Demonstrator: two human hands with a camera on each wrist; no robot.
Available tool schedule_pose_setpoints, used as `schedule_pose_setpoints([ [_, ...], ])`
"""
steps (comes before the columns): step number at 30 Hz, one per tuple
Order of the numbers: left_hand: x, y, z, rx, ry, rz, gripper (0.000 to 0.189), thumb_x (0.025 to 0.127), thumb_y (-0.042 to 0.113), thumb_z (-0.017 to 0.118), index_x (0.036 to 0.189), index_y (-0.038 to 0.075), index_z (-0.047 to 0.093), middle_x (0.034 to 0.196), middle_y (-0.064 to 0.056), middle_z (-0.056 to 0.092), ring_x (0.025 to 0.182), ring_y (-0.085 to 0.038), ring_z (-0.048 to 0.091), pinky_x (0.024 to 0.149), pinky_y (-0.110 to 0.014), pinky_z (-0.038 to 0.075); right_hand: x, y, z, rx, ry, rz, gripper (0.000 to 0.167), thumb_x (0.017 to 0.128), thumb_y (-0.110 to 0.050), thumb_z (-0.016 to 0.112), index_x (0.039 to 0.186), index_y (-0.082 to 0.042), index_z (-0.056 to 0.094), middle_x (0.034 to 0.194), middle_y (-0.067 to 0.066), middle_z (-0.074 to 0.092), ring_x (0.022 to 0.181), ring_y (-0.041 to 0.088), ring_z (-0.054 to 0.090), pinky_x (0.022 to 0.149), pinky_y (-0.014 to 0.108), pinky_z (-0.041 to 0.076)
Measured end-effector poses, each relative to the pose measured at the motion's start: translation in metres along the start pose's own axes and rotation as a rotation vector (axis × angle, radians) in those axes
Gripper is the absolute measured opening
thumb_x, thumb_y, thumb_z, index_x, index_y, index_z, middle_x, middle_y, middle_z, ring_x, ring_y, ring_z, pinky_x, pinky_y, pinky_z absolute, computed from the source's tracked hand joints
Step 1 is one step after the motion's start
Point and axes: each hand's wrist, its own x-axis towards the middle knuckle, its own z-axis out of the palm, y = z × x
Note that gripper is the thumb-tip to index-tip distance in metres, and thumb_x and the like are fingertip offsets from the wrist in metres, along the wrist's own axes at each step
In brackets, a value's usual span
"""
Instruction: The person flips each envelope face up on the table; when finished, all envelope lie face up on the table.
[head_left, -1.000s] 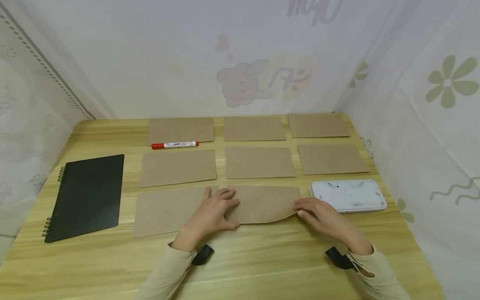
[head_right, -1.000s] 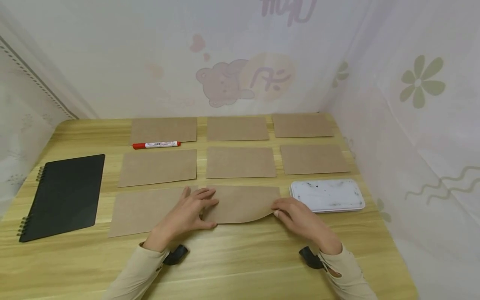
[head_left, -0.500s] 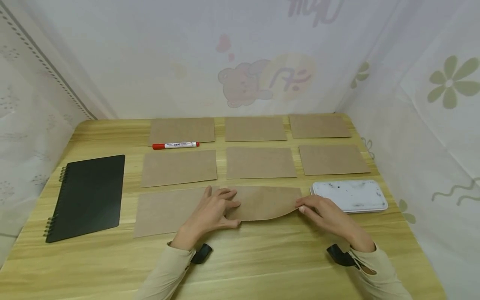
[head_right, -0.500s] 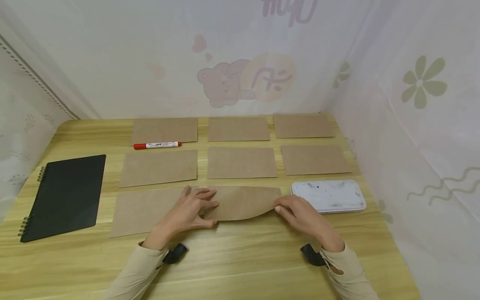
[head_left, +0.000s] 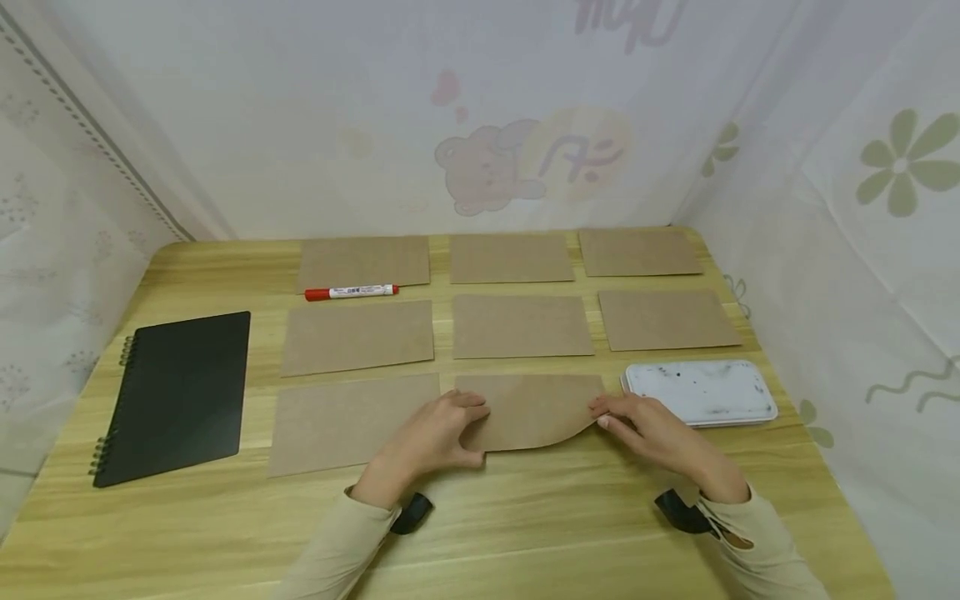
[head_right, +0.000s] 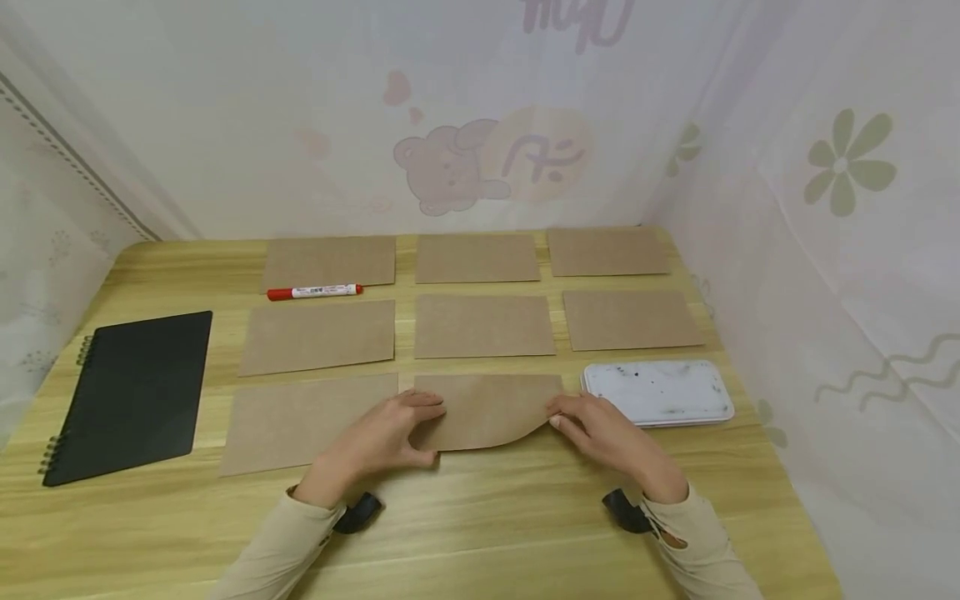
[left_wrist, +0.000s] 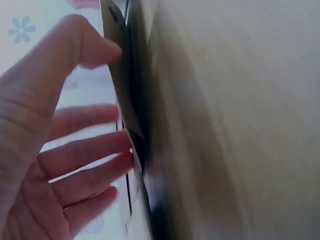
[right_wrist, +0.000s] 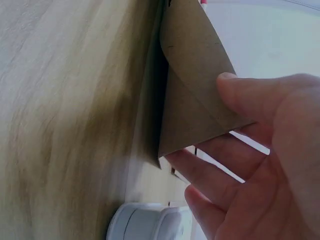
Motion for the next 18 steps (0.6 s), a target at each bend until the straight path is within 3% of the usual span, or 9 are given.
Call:
schedule_pose_setpoints([
  [7, -0.002, 0.014, 0.0, 0.113, -0.009, 0.029, 0.05, 0.074, 0.023, 0.067, 0.124, 0.017, 0.062, 0.107, -0.008, 0.057, 0.104, -0.024, 0.054, 0.094, -0.067, 0.027, 0.0, -0.002, -0.002, 0.015, -0.038, 0.042, 0.015, 0.093, -0.008, 0.056, 0.103, -0.006, 0.067, 0.11, 0.008, 0.065, 0.104, 0.025, 0.06, 0.085, 0.044, 0.046],
  [12, -0.006, 0.026, 0.008, 0.207, 0.025, -0.002, 0.045, 0.082, 0.017, 0.061, 0.126, 0.024, 0.06, 0.115, -0.016, 0.055, 0.113, -0.032, 0.05, 0.088, -0.068, 0.033, 0.001, -0.002, -0.003, 0.02, -0.044, 0.042, 0.015, 0.093, -0.008, 0.055, 0.103, -0.005, 0.066, 0.109, 0.008, 0.065, 0.102, 0.025, 0.06, 0.083, 0.043, 0.047],
  [18, -0.008, 0.035, 0.018, 0.34, 0.098, -0.012, 0.046, 0.081, 0.014, 0.062, 0.125, 0.026, 0.061, 0.114, -0.02, 0.052, 0.111, -0.034, 0.049, 0.084, -0.063, 0.039, 0.002, -0.002, 0.0, -0.006, -0.048, 0.038, 0.016, 0.093, -0.004, 0.054, 0.105, -0.002, 0.065, 0.106, 0.008, 0.066, 0.101, 0.027, 0.06, 0.084, 0.044, 0.046],
])
